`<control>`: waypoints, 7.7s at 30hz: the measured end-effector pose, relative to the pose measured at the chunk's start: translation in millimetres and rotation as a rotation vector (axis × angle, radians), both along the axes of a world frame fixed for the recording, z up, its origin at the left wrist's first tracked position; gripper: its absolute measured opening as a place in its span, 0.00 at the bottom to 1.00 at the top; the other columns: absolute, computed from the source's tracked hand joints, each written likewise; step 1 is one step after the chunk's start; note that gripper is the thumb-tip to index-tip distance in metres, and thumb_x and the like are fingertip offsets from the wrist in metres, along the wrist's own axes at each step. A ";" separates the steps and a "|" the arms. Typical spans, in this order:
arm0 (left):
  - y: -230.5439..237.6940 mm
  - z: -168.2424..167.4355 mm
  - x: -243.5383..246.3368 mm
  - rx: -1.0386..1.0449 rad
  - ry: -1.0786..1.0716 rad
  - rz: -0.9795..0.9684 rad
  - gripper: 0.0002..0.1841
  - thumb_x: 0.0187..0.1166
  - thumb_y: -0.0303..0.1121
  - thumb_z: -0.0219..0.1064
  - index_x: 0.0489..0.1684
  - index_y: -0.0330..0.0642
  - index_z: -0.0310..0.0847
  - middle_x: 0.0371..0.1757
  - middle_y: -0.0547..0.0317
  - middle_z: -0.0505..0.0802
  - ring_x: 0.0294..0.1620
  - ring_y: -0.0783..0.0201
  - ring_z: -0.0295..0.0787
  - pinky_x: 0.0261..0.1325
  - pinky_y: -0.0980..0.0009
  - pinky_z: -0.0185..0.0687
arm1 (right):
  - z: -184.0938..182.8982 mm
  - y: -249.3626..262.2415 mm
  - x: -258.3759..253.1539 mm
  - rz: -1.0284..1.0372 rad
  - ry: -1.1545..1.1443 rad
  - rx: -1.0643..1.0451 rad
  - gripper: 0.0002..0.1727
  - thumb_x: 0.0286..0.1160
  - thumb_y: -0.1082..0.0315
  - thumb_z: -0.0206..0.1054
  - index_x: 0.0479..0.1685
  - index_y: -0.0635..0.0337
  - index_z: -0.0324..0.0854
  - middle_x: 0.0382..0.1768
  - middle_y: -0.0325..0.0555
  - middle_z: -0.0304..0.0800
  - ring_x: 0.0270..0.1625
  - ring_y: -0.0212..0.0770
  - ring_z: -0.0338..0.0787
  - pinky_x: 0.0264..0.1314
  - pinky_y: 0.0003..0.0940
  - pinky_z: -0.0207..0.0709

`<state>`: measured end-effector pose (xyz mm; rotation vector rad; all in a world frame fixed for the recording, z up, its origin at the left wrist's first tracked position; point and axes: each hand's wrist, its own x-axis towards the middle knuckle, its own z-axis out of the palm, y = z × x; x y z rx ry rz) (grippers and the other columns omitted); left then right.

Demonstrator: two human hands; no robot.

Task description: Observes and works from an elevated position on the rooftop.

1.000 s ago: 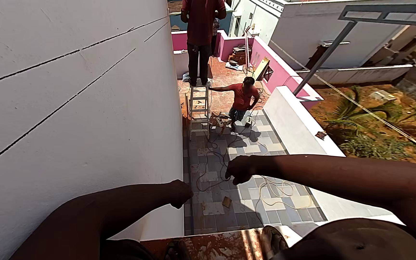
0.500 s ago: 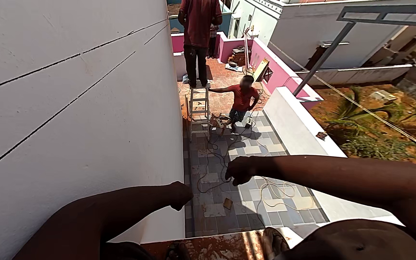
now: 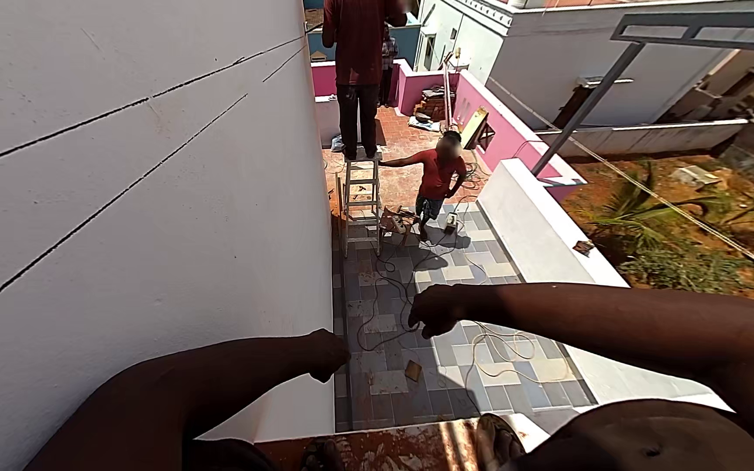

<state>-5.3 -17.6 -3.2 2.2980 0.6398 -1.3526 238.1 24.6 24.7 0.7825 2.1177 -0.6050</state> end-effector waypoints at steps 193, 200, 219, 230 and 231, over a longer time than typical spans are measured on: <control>-0.7 1.6 0.9 0.007 0.005 -0.009 0.24 0.78 0.27 0.71 0.73 0.32 0.76 0.64 0.32 0.89 0.67 0.33 0.87 0.61 0.34 0.83 | 4.6 -2.3 -2.9 -0.017 -0.018 0.005 0.23 0.82 0.57 0.67 0.74 0.52 0.82 0.54 0.61 0.91 0.57 0.65 0.89 0.54 0.69 0.78; -0.5 1.9 0.8 0.009 0.001 0.007 0.24 0.77 0.27 0.72 0.72 0.32 0.77 0.64 0.32 0.89 0.66 0.33 0.87 0.60 0.33 0.83 | 5.5 -2.7 -3.2 -0.018 -0.022 0.002 0.23 0.83 0.56 0.67 0.73 0.52 0.82 0.55 0.62 0.91 0.57 0.65 0.89 0.55 0.69 0.78; -1.3 0.5 0.8 0.012 -0.001 -0.007 0.23 0.77 0.27 0.72 0.71 0.32 0.77 0.63 0.32 0.89 0.66 0.33 0.88 0.60 0.34 0.83 | -1.2 0.8 -1.7 0.018 -0.032 0.013 0.23 0.81 0.55 0.68 0.72 0.50 0.83 0.54 0.60 0.91 0.57 0.64 0.90 0.53 0.69 0.79; -1.8 1.9 1.5 0.013 0.010 -0.014 0.23 0.77 0.27 0.71 0.71 0.32 0.77 0.64 0.32 0.89 0.66 0.33 0.87 0.60 0.34 0.83 | 4.9 -2.3 -1.4 -0.011 -0.012 0.002 0.23 0.82 0.57 0.67 0.74 0.53 0.82 0.54 0.62 0.91 0.57 0.65 0.89 0.54 0.69 0.78; -2.0 2.0 1.2 0.014 0.009 -0.014 0.23 0.77 0.27 0.71 0.71 0.32 0.77 0.64 0.32 0.89 0.66 0.34 0.88 0.60 0.34 0.83 | 6.4 -2.6 -1.8 -0.012 -0.017 0.004 0.23 0.82 0.57 0.67 0.73 0.53 0.82 0.54 0.62 0.91 0.56 0.65 0.89 0.54 0.69 0.78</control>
